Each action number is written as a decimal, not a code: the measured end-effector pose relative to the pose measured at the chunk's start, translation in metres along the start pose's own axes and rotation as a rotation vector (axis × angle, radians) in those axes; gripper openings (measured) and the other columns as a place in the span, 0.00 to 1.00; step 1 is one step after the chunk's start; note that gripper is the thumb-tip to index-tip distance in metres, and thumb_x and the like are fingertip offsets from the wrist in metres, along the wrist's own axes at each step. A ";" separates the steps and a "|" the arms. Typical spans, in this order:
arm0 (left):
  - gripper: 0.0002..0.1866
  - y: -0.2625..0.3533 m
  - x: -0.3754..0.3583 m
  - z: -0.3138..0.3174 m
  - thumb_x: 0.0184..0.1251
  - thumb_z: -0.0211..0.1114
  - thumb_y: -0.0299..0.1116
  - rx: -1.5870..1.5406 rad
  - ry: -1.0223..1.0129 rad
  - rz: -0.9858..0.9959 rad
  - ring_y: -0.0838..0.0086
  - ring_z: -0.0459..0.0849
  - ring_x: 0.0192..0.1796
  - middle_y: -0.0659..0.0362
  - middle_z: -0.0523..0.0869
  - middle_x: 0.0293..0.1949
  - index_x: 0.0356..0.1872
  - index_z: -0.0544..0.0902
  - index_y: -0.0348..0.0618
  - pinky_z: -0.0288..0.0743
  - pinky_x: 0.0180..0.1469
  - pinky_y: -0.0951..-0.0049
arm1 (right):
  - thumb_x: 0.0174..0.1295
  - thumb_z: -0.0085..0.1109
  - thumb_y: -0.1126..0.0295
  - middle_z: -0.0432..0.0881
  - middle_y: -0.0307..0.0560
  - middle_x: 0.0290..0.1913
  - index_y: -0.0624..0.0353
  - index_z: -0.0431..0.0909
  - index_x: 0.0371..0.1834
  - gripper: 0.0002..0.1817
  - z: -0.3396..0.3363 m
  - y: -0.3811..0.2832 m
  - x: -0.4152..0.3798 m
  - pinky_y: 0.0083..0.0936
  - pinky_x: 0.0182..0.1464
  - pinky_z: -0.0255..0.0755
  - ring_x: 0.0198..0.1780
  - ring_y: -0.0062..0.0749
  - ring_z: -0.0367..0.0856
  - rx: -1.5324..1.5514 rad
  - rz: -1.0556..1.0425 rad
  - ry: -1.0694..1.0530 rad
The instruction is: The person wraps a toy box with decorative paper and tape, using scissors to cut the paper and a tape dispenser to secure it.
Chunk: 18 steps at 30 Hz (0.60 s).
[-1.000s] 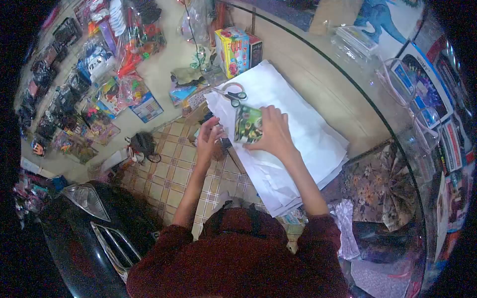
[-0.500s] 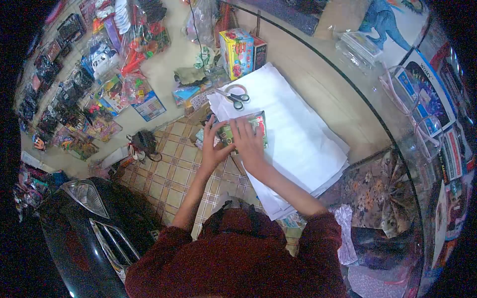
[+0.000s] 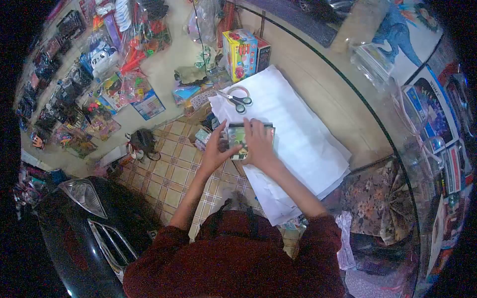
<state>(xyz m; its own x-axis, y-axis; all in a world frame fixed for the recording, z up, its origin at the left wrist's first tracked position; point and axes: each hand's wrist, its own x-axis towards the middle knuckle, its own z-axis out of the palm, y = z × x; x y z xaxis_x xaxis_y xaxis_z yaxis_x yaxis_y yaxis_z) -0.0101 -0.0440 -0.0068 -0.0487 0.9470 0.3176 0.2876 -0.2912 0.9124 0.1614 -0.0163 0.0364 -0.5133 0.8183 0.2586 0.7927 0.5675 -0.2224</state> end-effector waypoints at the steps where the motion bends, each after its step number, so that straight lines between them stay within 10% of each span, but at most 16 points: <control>1: 0.39 -0.008 0.004 0.002 0.53 0.76 0.34 -0.048 0.020 -0.028 0.62 0.77 0.56 0.51 0.71 0.61 0.66 0.67 0.44 0.77 0.51 0.66 | 0.19 0.81 0.53 0.62 0.58 0.62 0.65 0.52 0.71 0.69 -0.002 0.007 0.006 0.46 0.63 0.52 0.66 0.51 0.60 0.030 0.052 -0.038; 13: 0.18 -0.054 0.049 -0.022 0.59 0.70 0.32 0.027 0.048 0.120 0.57 0.76 0.58 0.46 0.76 0.56 0.50 0.78 0.39 0.74 0.53 0.63 | 0.18 0.78 0.35 0.54 0.69 0.70 0.64 0.39 0.76 0.82 -0.014 0.078 0.067 0.58 0.70 0.44 0.72 0.62 0.51 0.024 -0.047 -0.496; 18: 0.15 -0.048 0.065 -0.029 0.59 0.68 0.30 0.195 0.004 0.174 0.56 0.77 0.57 0.48 0.78 0.54 0.46 0.80 0.39 0.73 0.55 0.64 | 0.53 0.64 0.44 0.73 0.59 0.58 0.67 0.62 0.66 0.46 0.023 0.060 0.123 0.42 0.56 0.67 0.58 0.48 0.72 0.141 -0.046 -0.219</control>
<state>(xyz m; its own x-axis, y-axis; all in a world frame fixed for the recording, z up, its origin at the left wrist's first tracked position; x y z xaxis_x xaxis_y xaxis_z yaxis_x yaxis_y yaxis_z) -0.0549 0.0275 -0.0226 0.0138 0.8842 0.4668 0.4706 -0.4177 0.7772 0.1385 0.1201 0.0337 -0.6187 0.7830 0.0651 0.7212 0.5988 -0.3483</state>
